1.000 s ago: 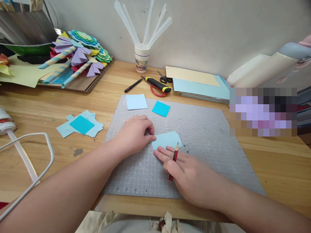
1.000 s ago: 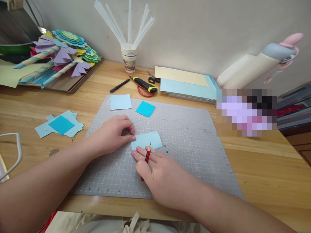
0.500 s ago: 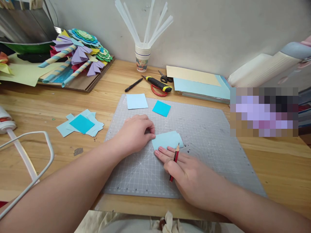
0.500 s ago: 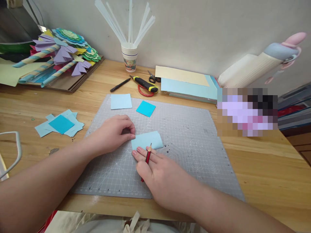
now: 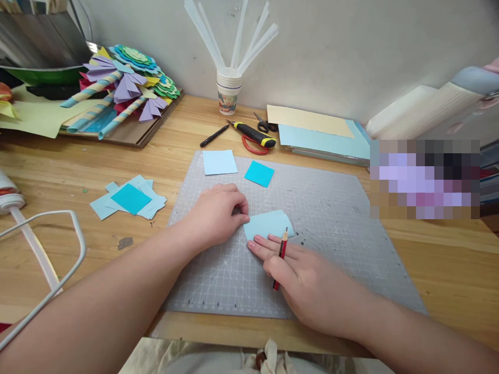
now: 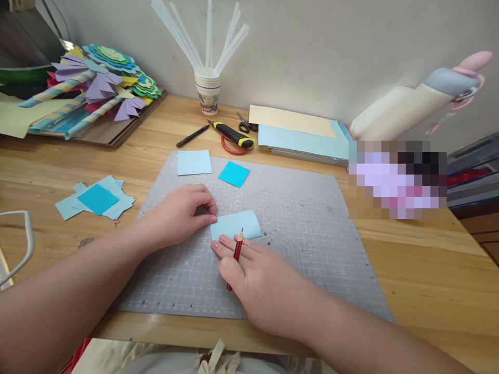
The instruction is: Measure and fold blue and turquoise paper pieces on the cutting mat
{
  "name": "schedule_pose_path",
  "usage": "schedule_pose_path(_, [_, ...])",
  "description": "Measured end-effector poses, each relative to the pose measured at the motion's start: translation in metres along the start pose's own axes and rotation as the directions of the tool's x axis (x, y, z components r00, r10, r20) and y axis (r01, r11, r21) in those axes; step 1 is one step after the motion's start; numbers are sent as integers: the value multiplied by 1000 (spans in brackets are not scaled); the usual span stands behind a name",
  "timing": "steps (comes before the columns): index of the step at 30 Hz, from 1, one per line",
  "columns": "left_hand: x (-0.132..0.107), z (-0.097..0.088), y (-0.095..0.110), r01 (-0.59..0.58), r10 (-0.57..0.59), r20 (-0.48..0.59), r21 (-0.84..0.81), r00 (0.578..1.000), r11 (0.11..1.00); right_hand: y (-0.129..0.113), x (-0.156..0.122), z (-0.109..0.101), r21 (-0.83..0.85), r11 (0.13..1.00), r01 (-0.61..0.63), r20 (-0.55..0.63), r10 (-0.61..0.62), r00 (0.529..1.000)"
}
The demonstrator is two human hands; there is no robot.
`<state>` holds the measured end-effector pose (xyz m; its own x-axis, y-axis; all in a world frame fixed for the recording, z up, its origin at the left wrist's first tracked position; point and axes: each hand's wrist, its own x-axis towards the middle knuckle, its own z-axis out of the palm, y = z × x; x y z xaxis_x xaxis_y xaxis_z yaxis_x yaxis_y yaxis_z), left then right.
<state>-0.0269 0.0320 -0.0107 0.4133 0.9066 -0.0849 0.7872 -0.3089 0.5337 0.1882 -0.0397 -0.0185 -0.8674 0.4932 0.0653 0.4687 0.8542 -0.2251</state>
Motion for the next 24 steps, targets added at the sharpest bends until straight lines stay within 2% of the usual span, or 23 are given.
schedule_pose_path(5, [-1, 0, 0, -8, 8, 10, 23, 1000, 1000, -1, 1, -2, 18, 1000, 2, -6, -1, 1000])
schedule_pose_path(7, [-1, 1, -1, -10, 10, 14, 33, 1000, 999, -1, 1, -4, 101, 994, -32, -27, 35, 999])
schedule_pose_path(11, [-1, 1, -3, -6, 5, 15, 46, 1000, 999, 0, 1, -9, 329, 931, -158, -65, 190, 980])
schedule_pose_path(13, [-1, 2, -3, -4, 4, 18, 49, 1000, 999, 0, 1, -10, 357, 920, -160, -78, 200, 977])
schedule_pose_path(18, [-2, 2, -1, 6, -6, 17, 52, 1000, 999, 1, 3, -6, 240, 969, -64, -126, 97, 987])
schedule_pose_path(21, [-2, 2, 0, 9, -10, 16, 49, 1000, 999, 0, 4, -2, 41, 998, 46, -159, -38, 987])
schedule_pose_path(24, [-2, 1, 1, 9, -10, 16, 48, 1000, 999, -4, 5, 1, -151, 981, 124, -141, -145, 979])
